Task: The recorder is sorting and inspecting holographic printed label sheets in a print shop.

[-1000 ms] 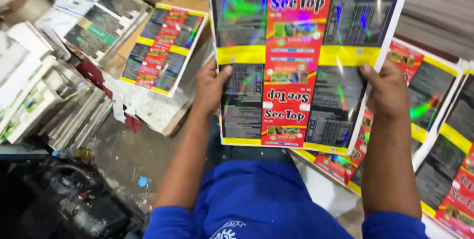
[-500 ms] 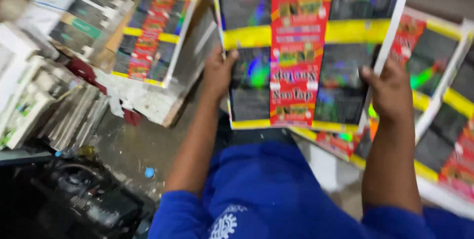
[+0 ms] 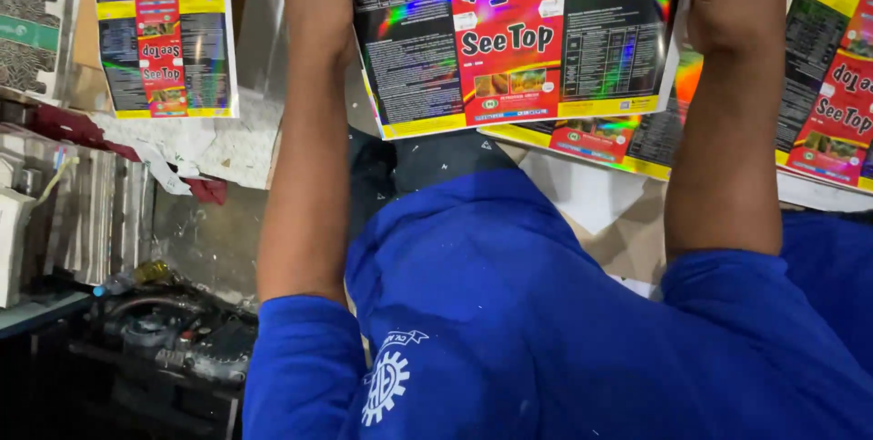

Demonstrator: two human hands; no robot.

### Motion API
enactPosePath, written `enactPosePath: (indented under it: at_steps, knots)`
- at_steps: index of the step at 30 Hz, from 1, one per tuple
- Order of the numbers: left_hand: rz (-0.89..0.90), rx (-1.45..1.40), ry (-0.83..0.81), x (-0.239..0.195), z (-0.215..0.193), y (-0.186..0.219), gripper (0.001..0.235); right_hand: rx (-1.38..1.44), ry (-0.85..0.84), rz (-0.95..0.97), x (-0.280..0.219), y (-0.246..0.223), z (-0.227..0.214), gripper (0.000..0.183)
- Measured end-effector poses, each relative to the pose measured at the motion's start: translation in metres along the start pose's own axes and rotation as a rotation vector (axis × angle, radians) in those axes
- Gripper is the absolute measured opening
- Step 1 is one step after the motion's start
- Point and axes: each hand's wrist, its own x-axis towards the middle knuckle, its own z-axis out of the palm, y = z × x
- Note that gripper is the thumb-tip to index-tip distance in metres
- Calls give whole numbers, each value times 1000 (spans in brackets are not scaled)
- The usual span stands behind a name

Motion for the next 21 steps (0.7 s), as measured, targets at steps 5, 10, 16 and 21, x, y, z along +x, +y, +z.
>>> enactPosePath:
  at_steps: [5,10,16,21]
  knots:
    - [88,236,148,2,-8,-30,11,-8,5,26,-21,7,-11,13]
    - [95,179,89,8,30,2,18,-11,4,-40,3,-1,-18,16]
    - [45,-24,-58,1,46,7,21,57,-23,6,-1,-26,-4,29]
    - [65,-49,-106,0,48,4,19,59,-27,-10,-3,-18,-12,30]
